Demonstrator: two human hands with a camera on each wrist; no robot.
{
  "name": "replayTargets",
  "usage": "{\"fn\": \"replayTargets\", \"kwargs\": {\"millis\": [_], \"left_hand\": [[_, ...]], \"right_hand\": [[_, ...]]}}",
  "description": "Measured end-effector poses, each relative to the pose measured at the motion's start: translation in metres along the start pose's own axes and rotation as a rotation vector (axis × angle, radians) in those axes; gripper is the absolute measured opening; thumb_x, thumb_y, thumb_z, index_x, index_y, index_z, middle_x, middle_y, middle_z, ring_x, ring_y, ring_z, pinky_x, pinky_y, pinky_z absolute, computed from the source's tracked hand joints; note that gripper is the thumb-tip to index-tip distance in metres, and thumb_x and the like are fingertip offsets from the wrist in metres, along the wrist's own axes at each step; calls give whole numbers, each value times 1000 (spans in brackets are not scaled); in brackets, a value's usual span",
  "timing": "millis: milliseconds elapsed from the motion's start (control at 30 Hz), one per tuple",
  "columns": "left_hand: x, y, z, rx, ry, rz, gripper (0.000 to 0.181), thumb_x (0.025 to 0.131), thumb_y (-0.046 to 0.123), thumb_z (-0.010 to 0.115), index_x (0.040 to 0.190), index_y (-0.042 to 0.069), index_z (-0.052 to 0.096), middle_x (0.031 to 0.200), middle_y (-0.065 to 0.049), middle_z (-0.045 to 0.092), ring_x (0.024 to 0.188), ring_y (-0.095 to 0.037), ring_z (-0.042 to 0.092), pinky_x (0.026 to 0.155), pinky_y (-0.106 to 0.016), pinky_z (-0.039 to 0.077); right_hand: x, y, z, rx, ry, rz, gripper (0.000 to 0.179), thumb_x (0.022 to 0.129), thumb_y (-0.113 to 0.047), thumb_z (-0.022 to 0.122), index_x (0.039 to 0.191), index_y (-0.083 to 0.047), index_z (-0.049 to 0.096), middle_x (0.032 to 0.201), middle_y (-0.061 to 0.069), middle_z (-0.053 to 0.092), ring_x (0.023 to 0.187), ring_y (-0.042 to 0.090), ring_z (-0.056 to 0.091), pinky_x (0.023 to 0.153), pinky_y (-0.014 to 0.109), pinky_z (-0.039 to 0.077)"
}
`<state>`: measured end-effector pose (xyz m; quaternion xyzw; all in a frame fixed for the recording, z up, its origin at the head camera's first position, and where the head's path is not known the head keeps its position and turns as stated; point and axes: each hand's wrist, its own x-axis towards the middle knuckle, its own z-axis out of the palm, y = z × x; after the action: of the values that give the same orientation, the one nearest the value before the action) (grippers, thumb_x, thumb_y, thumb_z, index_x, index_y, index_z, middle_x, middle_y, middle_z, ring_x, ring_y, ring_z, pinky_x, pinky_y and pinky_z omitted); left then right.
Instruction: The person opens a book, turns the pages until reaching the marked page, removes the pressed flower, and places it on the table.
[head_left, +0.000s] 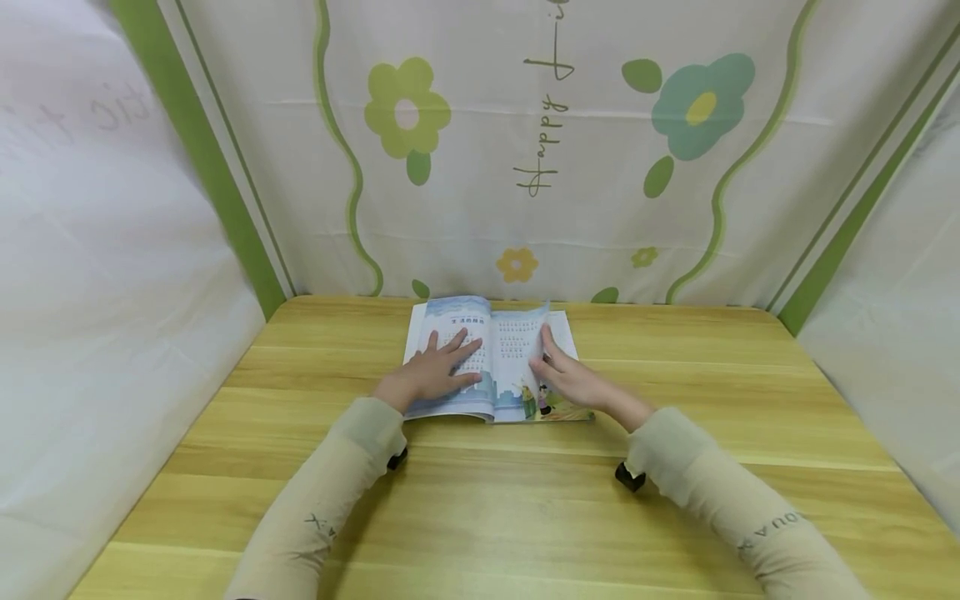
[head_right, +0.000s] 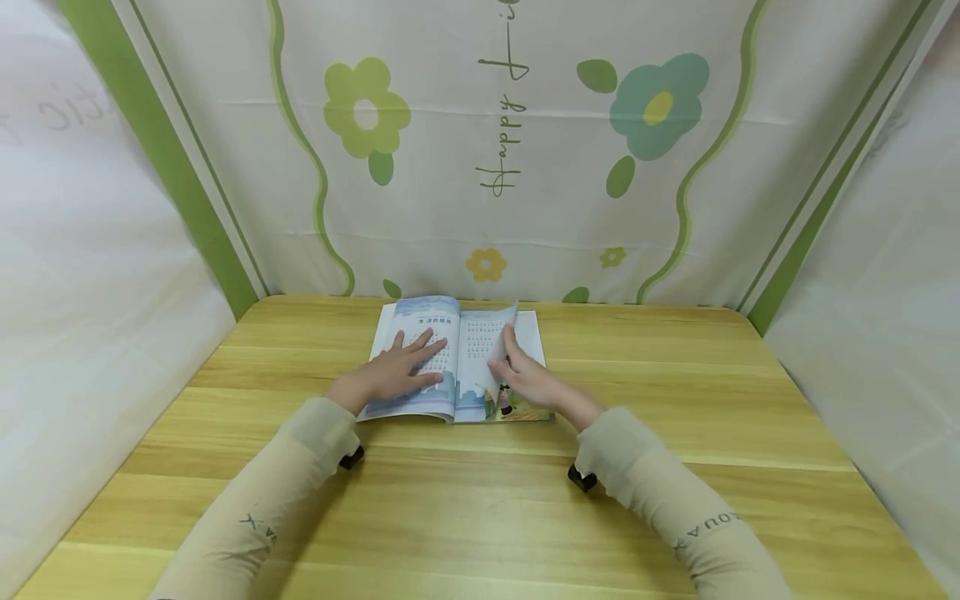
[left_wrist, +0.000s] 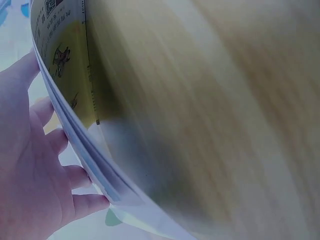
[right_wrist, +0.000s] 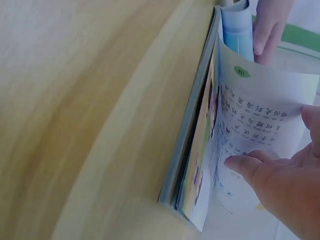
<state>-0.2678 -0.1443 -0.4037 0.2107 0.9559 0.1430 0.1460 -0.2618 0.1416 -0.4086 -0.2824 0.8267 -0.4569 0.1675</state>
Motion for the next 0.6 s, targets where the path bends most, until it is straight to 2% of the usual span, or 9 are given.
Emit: {"fn": "replayTargets", "kwargs": {"millis": [133,267,367,600], "left_hand": [[0,1,0,-16,8,-13,78,104,61,46,166,27,15,171,-1,1,151,-51,-9,116,-71,11],[1,1,2,-47,30,-11,85,104,60,48,167,20,7,171,-2,2,151,-51,-6,117,-70,12],[2,1,2,-76,49,-11,88,103,59,49,167,19,2,171,-3,3,150,-52,-4,117,-69,12],[2,6,1,-106,95,9,85,107,47,49,166,21,-6,171,-8,5,151,-51,2,116,-70,14]], "right_hand": [[1,-3,8,-83,-7,-47,68,114,-21,35,159,6,-8,165,25,-18,153,39,-9,123,53,4],[2,-4,15,-182,-20,-85,58,113,-14,38,162,3,12,167,24,-4,154,39,2,122,54,10],[3,-6,19,-239,-39,-111,53,112,-10,39,161,1,23,168,22,4,154,39,10,122,53,16],[7,-11,27,-226,-12,-119,43,109,-6,45,152,-1,47,165,16,27,152,33,23,120,49,26]]}}
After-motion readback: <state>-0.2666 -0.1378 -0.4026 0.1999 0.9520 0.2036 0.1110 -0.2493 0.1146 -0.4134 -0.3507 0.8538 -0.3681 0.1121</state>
